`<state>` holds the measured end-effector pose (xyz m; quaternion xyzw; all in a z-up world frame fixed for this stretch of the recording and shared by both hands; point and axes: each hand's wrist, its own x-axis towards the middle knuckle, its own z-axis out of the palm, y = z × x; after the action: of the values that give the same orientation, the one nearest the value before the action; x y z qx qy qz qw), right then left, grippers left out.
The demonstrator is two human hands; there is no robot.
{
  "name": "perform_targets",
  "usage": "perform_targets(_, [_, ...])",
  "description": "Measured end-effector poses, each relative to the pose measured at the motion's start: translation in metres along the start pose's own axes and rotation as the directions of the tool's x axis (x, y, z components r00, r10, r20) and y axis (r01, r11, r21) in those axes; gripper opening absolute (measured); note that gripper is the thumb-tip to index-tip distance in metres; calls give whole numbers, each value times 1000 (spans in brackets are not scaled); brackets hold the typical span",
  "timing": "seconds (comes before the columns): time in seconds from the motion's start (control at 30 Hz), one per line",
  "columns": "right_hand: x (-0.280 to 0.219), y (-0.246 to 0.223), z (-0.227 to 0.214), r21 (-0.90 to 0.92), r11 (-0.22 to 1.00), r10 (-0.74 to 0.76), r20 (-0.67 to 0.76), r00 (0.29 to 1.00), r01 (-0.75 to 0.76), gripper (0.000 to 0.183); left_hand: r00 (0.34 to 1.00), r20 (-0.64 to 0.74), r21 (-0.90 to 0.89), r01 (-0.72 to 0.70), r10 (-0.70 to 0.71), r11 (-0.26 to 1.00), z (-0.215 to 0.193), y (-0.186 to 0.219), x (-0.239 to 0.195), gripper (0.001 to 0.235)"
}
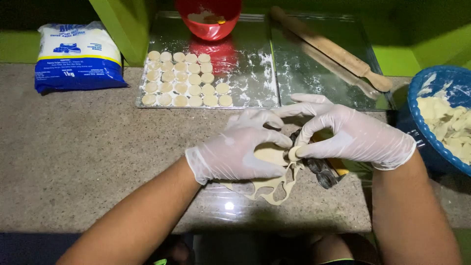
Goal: Cutting small circular shapes from a sheet of dough using manual cutters and placing them on a tray.
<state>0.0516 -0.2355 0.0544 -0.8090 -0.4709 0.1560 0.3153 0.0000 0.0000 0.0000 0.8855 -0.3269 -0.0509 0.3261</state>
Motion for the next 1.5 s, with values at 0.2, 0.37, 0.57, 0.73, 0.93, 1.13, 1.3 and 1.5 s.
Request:
perform_targets(0.2, [-1, 9, 7, -64, 988, -143, -37, 989, 140, 3, 1000, -6, -147, 12, -14, 989, 13, 9, 7, 27])
perform_targets(0.37, [1, 12, 11, -72, 985, -163, -56, 985, 159, 11, 997, -67, -168, -34, 23, 985, 21, 0, 7, 26])
perform_targets(0.57, [1, 8, 11, -68, 986, -156, -44, 987, 152, 12, 999, -38, -159, 11, -17, 987, 20, 4, 7, 26])
perform_targets(0.73, [-3, 3, 5, -46, 996, -74, -55, 996, 71, 6, 996, -81, -159, -33, 20, 987, 23, 3, 6, 20])
perform_targets(0.93, [-8, 10, -4, -58, 998, -30, -69, 997, 26, 5, 999, -49, -130, 0, -7, 991, 26, -2, 4, 13])
perform_targets(1.13, [-3, -1, 0, 166, 985, -19, -161, 987, 46, 4, 975, -218, -10, -34, 31, 999, 11, -2, 7, 65])
perform_targets(1.3, [5, -7, 14, 401, 916, 100, -293, 951, 27, 6, 786, -568, 219, -142, 244, 965, 20, -18, 9, 46])
perform_targets(1.5, [15, -12, 26, 440, 898, 180, -362, 915, -2, 2, 769, -601, 42, -243, 219, 969, 15, -18, 8, 28])
